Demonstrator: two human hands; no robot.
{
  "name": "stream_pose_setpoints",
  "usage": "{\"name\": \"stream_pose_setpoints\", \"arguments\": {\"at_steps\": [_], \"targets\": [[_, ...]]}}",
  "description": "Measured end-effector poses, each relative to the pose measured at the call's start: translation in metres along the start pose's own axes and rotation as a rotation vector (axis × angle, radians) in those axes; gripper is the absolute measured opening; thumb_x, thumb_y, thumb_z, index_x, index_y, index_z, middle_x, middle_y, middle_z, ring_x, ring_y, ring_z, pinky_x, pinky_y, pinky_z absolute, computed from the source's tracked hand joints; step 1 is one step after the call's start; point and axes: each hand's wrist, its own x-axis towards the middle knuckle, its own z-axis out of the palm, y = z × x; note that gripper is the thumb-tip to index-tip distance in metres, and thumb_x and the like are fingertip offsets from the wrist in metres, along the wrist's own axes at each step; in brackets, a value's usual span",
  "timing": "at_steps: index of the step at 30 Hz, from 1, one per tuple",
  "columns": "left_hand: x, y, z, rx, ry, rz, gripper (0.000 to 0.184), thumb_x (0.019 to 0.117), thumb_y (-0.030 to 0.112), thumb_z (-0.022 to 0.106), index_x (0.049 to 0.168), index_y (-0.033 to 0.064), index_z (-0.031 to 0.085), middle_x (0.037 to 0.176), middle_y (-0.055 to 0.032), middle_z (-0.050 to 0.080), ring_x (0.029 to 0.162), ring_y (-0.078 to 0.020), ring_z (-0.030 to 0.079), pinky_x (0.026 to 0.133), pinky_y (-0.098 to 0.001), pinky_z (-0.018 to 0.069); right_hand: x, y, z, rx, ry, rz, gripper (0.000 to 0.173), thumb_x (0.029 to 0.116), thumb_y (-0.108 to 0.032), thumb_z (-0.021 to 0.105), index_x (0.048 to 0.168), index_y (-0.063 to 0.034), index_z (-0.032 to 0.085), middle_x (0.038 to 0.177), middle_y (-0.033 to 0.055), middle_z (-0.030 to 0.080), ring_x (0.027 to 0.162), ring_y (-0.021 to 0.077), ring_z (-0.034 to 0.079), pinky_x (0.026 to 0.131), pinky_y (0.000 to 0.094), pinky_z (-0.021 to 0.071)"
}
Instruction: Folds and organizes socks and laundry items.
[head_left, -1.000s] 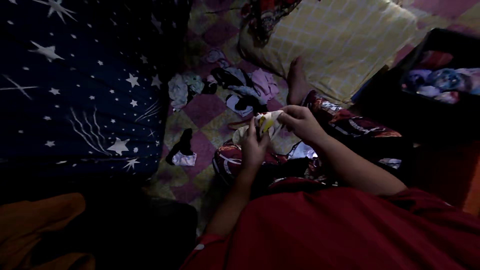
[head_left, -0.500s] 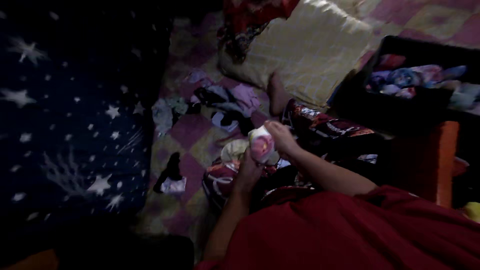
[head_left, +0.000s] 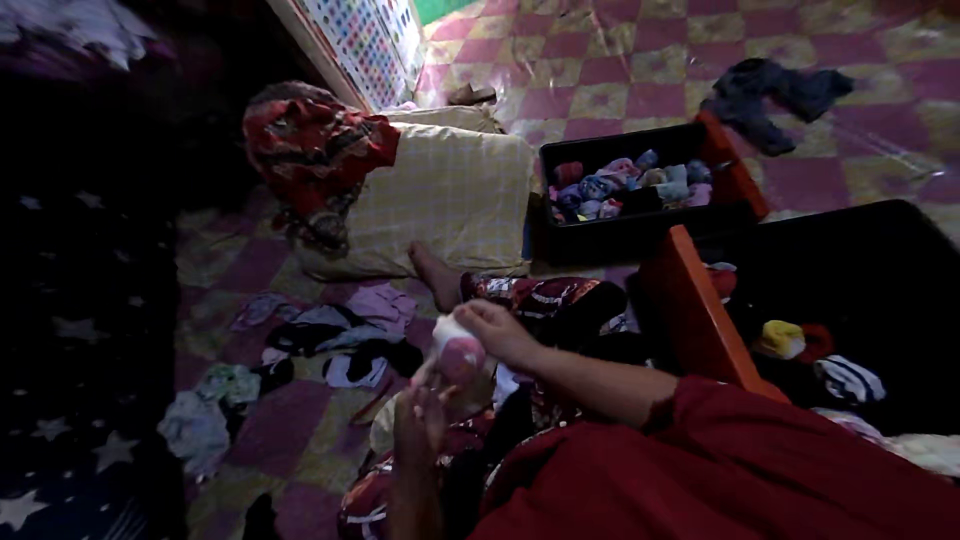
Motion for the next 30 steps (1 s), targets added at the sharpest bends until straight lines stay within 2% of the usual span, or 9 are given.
{"name": "stream_pose_setpoints", "arguments": {"at_steps": [2,5,9,12,15,18,20,26,30], "targets": [[0.003,-0.005,-0.015,0.175,0.054,0.012,0.055,0.1027,0.039,0.028,0.141,0.0031,0.047,0.117,0.0048,0.066,0.101,-0.008,0.065,0.082,-0.0279,0.0551,0.016,0.002,-0.026,0.053,0.202,-0.034,0.035,0.1107,-0.022,0.042,0.12,0.0055,0.061,0.096,0.0115,0.065,0.081,0.0114,0.062,0.077,0.0319,0.054],[-0.006,-0.004,-0.038,0.214,0.222,0.005,0.046,0.1042,0.025,0.022,0.137,0.0034,0.047,0.112,0.0053,0.065,0.097,-0.0052,0.065,0.08,-0.024,0.0552,0.043,-0.002,-0.078,0.059,0.549,-0.121,0.037,0.1102,-0.023,0.044,0.127,0.0067,0.058,0.106,0.0142,0.067,0.091,0.0134,0.065,0.085,0.0351,0.0558],[-0.03,0.008,-0.054,0.323,0.601,-0.071,0.035,0.1079,0.015,0.036,0.134,-0.0041,0.05,0.103,-0.0034,0.06,0.083,-0.0047,0.06,0.072,-0.0219,0.0515,0.073,0.002,-0.157,0.023,0.804,-0.202,0.045,0.1111,-0.027,0.039,0.137,0.0085,0.049,0.119,0.0181,0.063,0.104,0.0182,0.066,0.093,0.0364,0.056],[-0.046,0.004,-0.08,0.396,0.82,-0.148,0.035,0.1065,0.019,0.047,0.136,0.001,0.053,0.113,-0.0091,0.061,0.088,-0.0113,0.06,0.074,-0.031,0.0534,0.089,0.021,-0.189,0.148,0.873,-0.092,0.038,0.1113,-0.023,0.037,0.141,0.0002,0.043,0.113,0.0095,0.057,0.089,0.0139,0.062,0.076,0.0305,0.0563],[-0.054,-0.003,-0.105,0.526,0.881,-0.137,0.037,0.1049,0.016,0.049,0.136,-0.0033,0.053,0.121,-0.017,0.06,0.094,-0.0154,0.06,0.08,-0.0324,0.0512,0.073,0.029,-0.172,0.141,0.801,0.063,0.047,0.1101,-0.018,0.038,0.155,-0.0079,0.028,0.132,0.0102,0.052,0.108,0.0168,0.06,0.086,0.0323,0.0549],[-0.052,-0.009,-0.125,0.718,0.83,-0.179,0.036,0.1041,0.01,0.048,0.134,-0.0082,0.055,0.13,-0.0264,0.059,0.109,-0.0273,0.06,0.094,-0.0411,0.0488,0.055,0.05,-0.14,0.046,0.668,0.081,0.042,0.1096,-0.015,0.038,0.149,-0.0027,0.031,0.11,0.0044,0.058,0.086,0.0098,0.064,0.075,0.0269,0.0566],[-0.044,-0.012,-0.131,0.831,0.746,-0.264,0.034,0.1039,0.008,0.049,0.133,-0.0091,0.057,0.134,-0.0291,0.059,0.123,-0.0355,0.059,0.105,-0.0472,0.0451,0.046,0.068,-0.127,-0.03,0.527,0.07,0.04,0.1079,-0.012,0.039,0.145,0.0035,0.035,0.109,0.0037,0.058,0.083,0.0059,0.064,0.077,0.0239,0.0565],[0.017,-0.037,-0.116,1.117,0.25,-0.484,0.032,0.1057,0.01,0.047,0.127,-0.007,0.064,0.129,-0.029,0.063,0.125,-0.0429,0.059,0.108,-0.059,0.0423,0.027,0.067,-0.085,-0.123,0.326,0.088,0.031,0.1055,-0.012,0.045,0.131,0.0049,0.049,0.1,0.0016,0.061,0.079,0.002,0.06,0.075,0.022,0.0531],[0.04,-0.062,-0.127,1.182,0.476,-0.696,0.047,0.0991,0.009,0.058,0.144,-0.0011,0.05,0.146,-0.0302,0.049,0.133,-0.0464,0.05,0.106,-0.0641,0.0433,0.014,0.064,-0.075,-0.118,0.22,0.075,0.023,0.1039,-0.011,0.046,0.122,0.0016,0.054,0.097,-0.0013,0.063,0.079,0.0022,0.062,0.078,0.0231,0.0545]]}}
